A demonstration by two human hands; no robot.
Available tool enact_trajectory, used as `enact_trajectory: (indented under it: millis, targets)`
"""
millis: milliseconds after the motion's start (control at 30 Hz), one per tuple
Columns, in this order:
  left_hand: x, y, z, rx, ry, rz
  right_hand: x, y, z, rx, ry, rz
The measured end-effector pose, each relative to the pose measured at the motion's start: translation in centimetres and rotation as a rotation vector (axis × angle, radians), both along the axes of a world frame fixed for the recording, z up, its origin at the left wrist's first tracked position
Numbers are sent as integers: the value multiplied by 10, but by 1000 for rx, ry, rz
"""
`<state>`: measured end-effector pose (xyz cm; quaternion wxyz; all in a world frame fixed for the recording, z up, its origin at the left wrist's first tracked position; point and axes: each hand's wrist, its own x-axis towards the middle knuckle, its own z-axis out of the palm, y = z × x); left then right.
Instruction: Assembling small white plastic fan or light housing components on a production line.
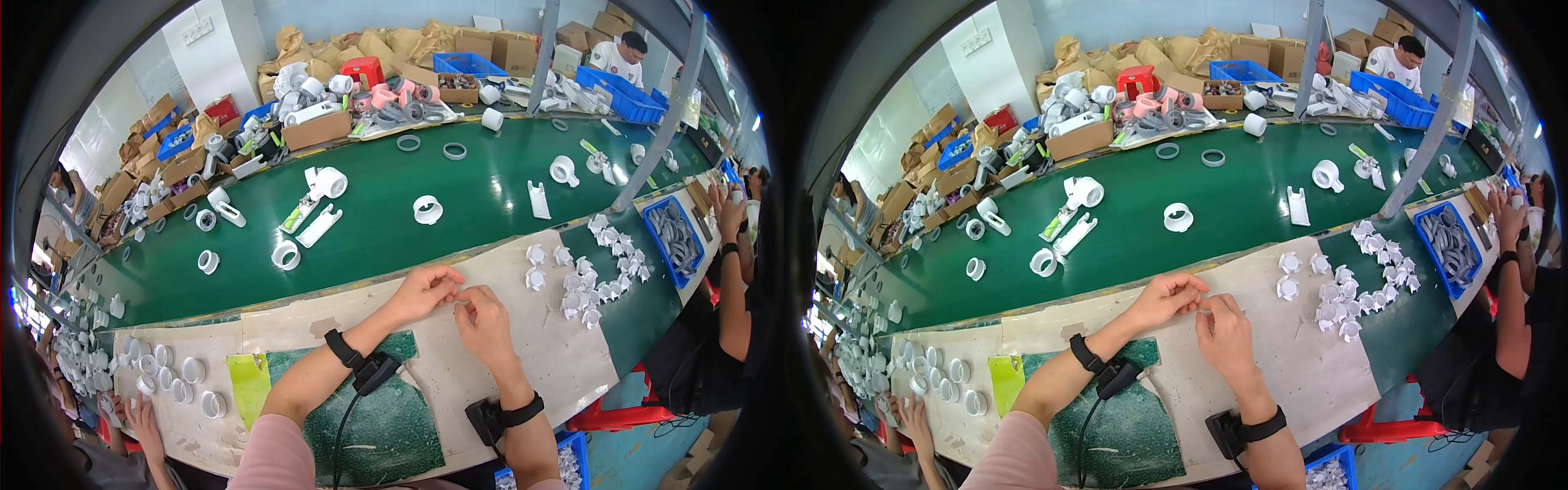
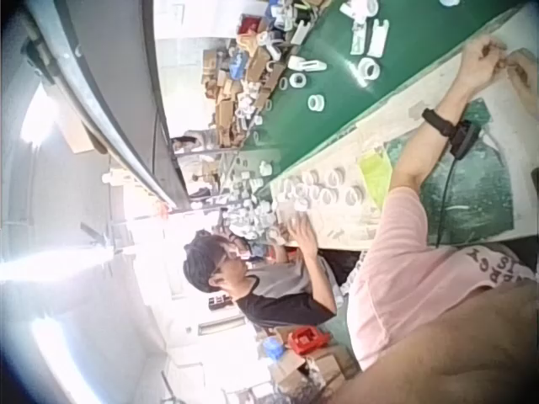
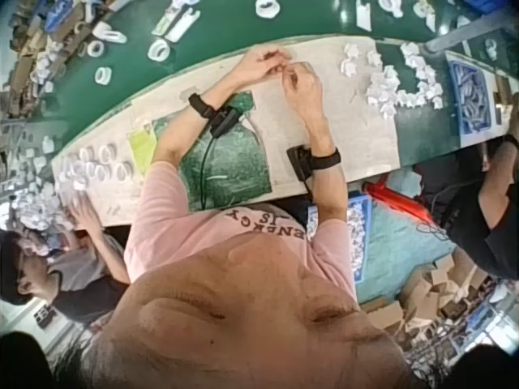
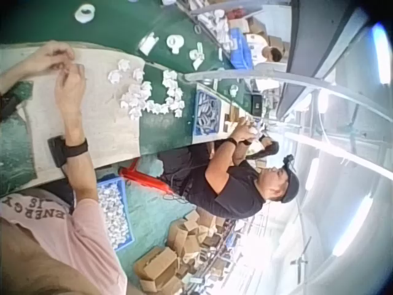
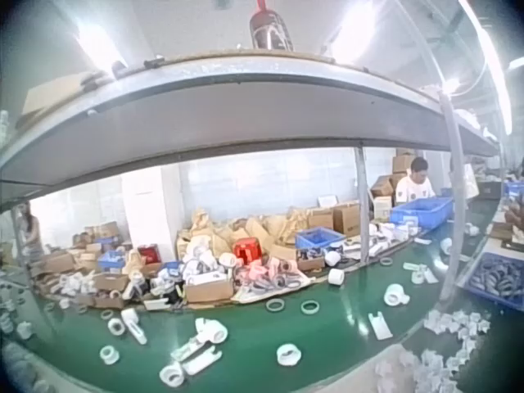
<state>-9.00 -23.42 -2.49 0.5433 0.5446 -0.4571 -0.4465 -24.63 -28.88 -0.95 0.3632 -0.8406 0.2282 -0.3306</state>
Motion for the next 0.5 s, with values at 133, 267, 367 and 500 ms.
enact_trajectory:
  millis: [133,267,367,500]
  targets:
    - [0,0,0,-8,3,9,1,0,0,-1,-10,1]
    - [0,0,-1,-6,5,13,0,0,-1,-5,-5,3]
    - [-1,0,0,0,0,19,0,0,-1,-4,-8,4]
    - [-1,-1,-1,-4,-4,11,0,0,0,8,5,-7]
